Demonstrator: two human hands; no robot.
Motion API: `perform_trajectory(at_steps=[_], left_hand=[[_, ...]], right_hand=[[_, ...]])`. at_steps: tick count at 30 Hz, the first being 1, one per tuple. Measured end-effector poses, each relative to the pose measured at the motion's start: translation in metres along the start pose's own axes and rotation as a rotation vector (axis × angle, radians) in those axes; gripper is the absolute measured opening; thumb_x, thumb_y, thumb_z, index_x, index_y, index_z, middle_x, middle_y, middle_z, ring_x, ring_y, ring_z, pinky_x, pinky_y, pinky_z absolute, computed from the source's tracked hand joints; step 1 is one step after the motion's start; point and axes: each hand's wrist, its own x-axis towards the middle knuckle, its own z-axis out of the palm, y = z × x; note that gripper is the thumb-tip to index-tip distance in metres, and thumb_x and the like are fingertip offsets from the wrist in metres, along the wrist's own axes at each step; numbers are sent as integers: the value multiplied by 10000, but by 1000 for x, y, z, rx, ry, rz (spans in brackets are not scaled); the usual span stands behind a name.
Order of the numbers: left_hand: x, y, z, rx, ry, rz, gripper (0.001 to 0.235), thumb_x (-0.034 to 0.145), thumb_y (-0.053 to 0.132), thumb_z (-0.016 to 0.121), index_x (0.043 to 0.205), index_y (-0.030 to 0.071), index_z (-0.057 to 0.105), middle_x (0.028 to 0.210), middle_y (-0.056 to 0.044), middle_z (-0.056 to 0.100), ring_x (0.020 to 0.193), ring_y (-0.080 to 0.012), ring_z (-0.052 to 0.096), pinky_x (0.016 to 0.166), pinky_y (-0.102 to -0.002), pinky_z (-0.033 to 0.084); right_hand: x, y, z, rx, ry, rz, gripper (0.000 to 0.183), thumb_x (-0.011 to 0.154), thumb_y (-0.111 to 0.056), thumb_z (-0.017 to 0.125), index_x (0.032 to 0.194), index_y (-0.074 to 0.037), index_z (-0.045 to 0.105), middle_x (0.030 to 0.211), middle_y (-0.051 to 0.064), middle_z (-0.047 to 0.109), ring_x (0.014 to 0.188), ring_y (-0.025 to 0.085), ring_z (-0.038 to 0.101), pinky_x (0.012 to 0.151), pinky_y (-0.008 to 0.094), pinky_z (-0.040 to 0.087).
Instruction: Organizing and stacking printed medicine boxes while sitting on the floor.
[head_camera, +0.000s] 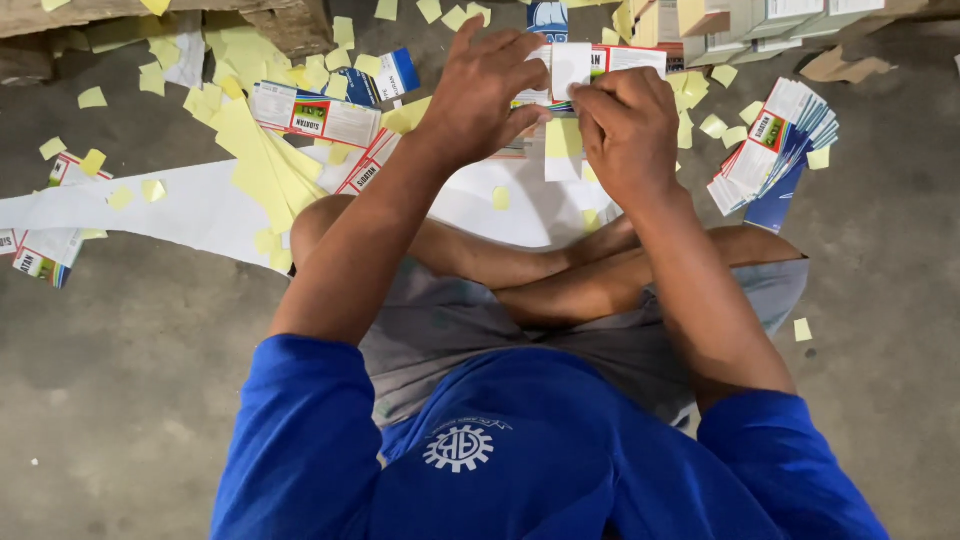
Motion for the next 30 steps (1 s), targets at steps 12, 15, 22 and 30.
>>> perform_trajectory(at_steps=[12,15,22,30], left_hand=[[-1,11,-16,-1,54,110,259,899,267,855,993,85,695,1397,-139,626,1333,-309,562,1102,-557,330],[-3,12,-15,15,65,91,275,901,267,867,1029,100,690,1379,-116,646,1287,-287,582,1074,-549,336],[-6,9,-7,6,95,163,250,919,197,853,1104,95,717,1418,-149,598,1315,-323,555,1065,-534,344],[-12,0,7,66,97,176,242,937,235,807,1147,130,747,1477,-207,549,1391,-359,491,1151,-547,304]], right_hand=[[-7,5,0,-37,-43,-60,203,891,78,742,1042,-58,746,1030,34,621,1022,256,599,881,426,464],[-9,2,-2,-73,-58,-69,227,875,61,721,1070,-51,750,1055,38,627,1042,262,594,901,431,452],[-20,-7,-13,-180,-137,-85,337,968,51,646,1288,-25,718,1186,49,612,1224,252,565,1046,424,410],[-22,-9,-25,-79,-221,-108,405,966,-10,695,1368,-3,640,1356,115,598,1316,317,539,1106,480,384]])
